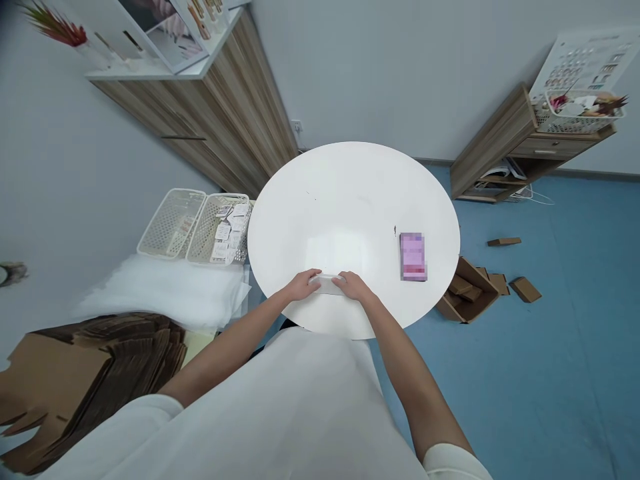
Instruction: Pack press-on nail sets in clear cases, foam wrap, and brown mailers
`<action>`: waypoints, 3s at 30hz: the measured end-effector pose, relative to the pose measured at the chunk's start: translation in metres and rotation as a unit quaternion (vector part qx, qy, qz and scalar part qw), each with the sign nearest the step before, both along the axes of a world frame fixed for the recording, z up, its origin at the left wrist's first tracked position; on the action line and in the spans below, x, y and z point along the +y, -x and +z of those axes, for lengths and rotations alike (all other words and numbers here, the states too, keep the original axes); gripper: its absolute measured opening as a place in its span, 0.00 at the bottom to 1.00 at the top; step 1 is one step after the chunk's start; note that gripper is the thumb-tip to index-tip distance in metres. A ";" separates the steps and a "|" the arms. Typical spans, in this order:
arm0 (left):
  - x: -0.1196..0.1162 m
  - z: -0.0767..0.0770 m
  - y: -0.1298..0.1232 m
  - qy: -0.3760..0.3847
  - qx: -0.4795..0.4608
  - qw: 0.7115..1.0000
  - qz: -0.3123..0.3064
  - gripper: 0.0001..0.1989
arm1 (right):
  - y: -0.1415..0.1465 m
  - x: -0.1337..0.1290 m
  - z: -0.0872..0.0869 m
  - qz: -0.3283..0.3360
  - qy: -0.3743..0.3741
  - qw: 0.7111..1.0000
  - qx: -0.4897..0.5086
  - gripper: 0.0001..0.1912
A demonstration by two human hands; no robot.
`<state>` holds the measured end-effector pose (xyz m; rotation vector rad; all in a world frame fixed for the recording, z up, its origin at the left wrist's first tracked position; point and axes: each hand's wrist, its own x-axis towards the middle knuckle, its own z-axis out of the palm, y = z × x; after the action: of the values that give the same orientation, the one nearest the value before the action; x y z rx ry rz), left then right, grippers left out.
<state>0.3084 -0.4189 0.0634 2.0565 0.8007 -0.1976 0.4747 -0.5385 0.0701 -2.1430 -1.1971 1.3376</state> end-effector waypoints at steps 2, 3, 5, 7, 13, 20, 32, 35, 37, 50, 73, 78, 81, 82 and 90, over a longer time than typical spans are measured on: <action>0.004 -0.003 0.000 0.005 0.007 1.000 0.030 0.17 | -0.003 0.004 -0.002 0.001 0.013 1.000 0.003 0.18; 0.006 -0.005 0.000 0.005 0.014 0.999 0.040 0.15 | -0.004 0.006 -0.003 -0.001 0.019 1.000 0.004 0.17; 0.010 -0.009 0.001 0.004 0.025 0.998 0.052 0.11 | -0.006 0.007 -0.005 -0.014 0.031 0.999 0.006 0.16; 0.013 -0.012 0.001 0.010 0.033 0.998 0.059 0.10 | -0.009 0.007 -0.006 -0.029 0.043 0.999 0.008 0.17; 0.016 -0.022 0.002 0.045 0.034 0.992 0.109 0.11 | -0.016 0.005 -0.007 -0.042 0.049 0.998 -0.013 0.13; 0.014 -0.026 0.003 0.017 0.061 0.982 0.178 0.09 | -0.019 -0.008 -0.015 -0.104 0.034 0.985 -0.132 0.14; -0.028 -0.005 0.017 -0.299 -0.072 0.951 -0.032 0.15 | 0.036 -0.044 -0.023 -0.064 -0.199 0.926 -0.315 0.16; -0.045 -0.007 0.011 -0.308 -0.049 0.942 -0.120 0.17 | 0.047 -0.051 -0.025 -0.068 -0.191 0.933 -0.297 0.16; -0.050 -0.010 0.009 -0.314 -0.027 0.940 -0.132 0.20 | 0.049 -0.054 -0.026 -0.053 -0.194 0.942 -0.267 0.16; -0.044 -0.026 -0.004 -0.310 0.028 0.943 -0.121 0.23 | 0.052 -0.055 -0.038 -0.519 -0.088 0.842 0.120 0.36; -0.039 -0.038 0.019 -0.304 -0.056 0.925 -0.221 0.25 | 0.066 -0.033 -0.020 -0.476 -0.104 0.872 0.038 0.12; -0.037 -0.027 0.026 -0.244 -0.089 0.946 -0.193 0.29 | 0.079 -0.024 -0.015 -0.374 -0.093 0.922 0.035 0.15; -0.033 -0.017 0.032 -0.240 -0.120 0.943 -0.194 0.33 | 0.081 -0.023 -0.017 -0.351 -0.082 0.933 0.012 0.16; -0.033 -0.015 0.034 -0.243 -0.129 0.938 -0.210 0.33 | 0.081 -0.023 -0.018 -0.344 -0.081 0.936 0.005 0.18; -0.032 -0.027 0.041 -0.258 -0.088 0.926 -0.263 0.31 | 0.076 -0.036 -0.023 -0.329 -0.089 0.939 -0.041 0.20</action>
<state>0.2675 -0.4507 0.0363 2.7185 0.1737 -0.0970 0.3986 -0.5743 0.0471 -2.1889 -0.5051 0.8168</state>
